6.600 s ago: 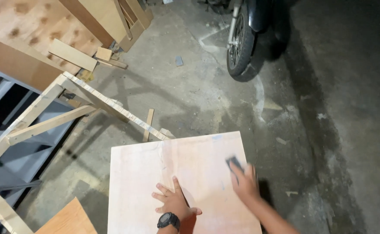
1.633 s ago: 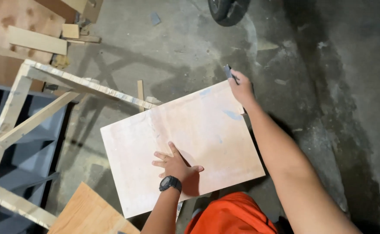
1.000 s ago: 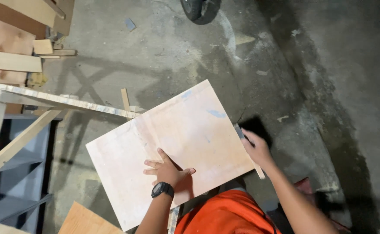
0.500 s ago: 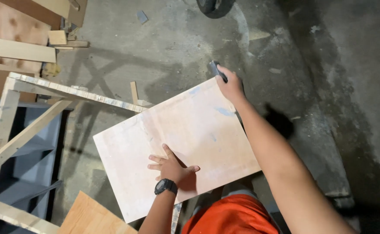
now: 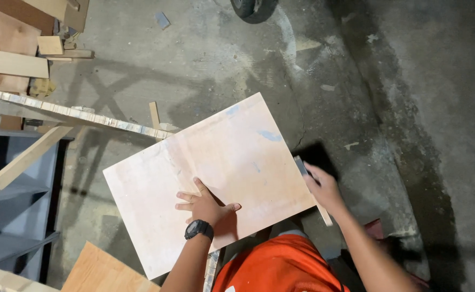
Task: The person is scraping a small wooden block with a putty knife and then sanding it and a larger plywood board with sandpaper.
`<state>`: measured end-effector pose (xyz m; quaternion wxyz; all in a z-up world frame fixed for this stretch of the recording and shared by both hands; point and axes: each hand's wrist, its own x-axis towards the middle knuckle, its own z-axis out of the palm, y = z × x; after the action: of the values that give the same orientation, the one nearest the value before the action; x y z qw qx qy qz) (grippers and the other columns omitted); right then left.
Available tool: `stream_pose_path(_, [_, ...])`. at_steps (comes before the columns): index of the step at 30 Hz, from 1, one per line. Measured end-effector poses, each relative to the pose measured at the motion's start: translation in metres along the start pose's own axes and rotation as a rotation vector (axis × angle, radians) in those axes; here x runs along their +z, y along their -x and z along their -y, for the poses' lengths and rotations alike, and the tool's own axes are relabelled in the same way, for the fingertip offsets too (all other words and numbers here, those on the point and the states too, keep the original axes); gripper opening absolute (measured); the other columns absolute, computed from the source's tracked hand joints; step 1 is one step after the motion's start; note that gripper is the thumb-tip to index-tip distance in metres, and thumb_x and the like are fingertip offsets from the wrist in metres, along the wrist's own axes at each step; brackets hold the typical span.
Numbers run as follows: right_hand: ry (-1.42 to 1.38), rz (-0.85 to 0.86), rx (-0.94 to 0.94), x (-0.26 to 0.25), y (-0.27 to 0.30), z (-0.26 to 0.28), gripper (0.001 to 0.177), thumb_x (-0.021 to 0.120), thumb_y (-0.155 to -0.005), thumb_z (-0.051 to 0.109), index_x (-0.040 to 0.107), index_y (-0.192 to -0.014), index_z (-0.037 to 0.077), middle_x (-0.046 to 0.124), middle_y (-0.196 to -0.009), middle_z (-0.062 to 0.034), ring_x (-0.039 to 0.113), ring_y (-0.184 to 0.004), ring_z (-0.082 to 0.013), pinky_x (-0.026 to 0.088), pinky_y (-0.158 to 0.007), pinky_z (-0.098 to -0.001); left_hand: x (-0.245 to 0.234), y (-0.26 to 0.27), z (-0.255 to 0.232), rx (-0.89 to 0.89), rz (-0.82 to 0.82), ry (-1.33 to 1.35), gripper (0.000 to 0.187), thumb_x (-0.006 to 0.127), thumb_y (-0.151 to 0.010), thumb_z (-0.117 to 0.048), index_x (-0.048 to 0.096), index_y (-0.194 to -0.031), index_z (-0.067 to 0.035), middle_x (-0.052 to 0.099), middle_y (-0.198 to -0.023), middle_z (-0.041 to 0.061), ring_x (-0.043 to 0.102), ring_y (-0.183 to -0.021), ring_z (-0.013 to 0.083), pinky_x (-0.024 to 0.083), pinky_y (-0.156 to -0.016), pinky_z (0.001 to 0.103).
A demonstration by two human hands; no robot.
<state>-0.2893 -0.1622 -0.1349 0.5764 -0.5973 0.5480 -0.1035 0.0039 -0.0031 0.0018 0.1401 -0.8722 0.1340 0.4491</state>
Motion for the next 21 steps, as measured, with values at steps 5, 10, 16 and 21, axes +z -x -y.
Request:
stream_pose_path(5, [-0.029,0.030,-0.218,0.054,-0.162,0.041,0.046,0.065,-0.110,0.022,0.066,-0.154,0.009,0.065,-0.153,-0.0192,0.058,-0.145,-0.0357,0.047,-0.123,-0.0527,0.000,0.001,-0.001,-0.014,-0.001,0.008,0.160,0.095,-0.080,-0.071,-0.021,-0.177,-0.019,-0.005,-0.176,0.045,0.009,-0.162,0.0648,0.039,-0.116,0.076])
stream_pose_path(10, [-0.128,-0.016,-0.521,0.108,-0.323,0.082,0.042,0.071,-0.106,0.014,0.070,-0.144,-0.002,0.067,-0.145,-0.0294,0.059,-0.140,-0.0456,0.051,-0.118,-0.0563,0.001,-0.003,-0.002,-0.033,0.004,0.034,0.162,0.096,-0.078,-0.071,-0.021,-0.177,-0.019,-0.007,-0.176,0.045,0.008,-0.162,0.0645,0.038,-0.116,0.077])
stream_pose_path(16, [-0.070,-0.016,-0.288,0.093,-0.287,0.139,0.049,0.070,-0.107,0.029,0.065,-0.155,0.018,0.062,-0.156,-0.0165,0.063,-0.140,-0.0351,0.059,-0.111,-0.0476,0.006,-0.009,0.000,-0.005,0.013,0.019,0.164,0.095,-0.076,-0.075,-0.022,-0.177,-0.019,-0.009,-0.175,0.046,0.007,-0.162,0.0650,0.037,-0.116,0.077])
stream_pose_path(21, [-0.088,0.055,-0.151,0.055,-0.198,0.087,0.055,0.069,-0.108,0.030,0.062,-0.158,0.010,0.055,-0.162,-0.0233,0.055,-0.148,-0.0402,0.048,-0.122,-0.0549,0.004,-0.006,0.001,-0.001,0.007,-0.011,0.160,0.094,-0.079,-0.073,-0.021,-0.177,-0.019,-0.009,-0.176,0.045,0.007,-0.162,0.0649,0.037,-0.116,0.078])
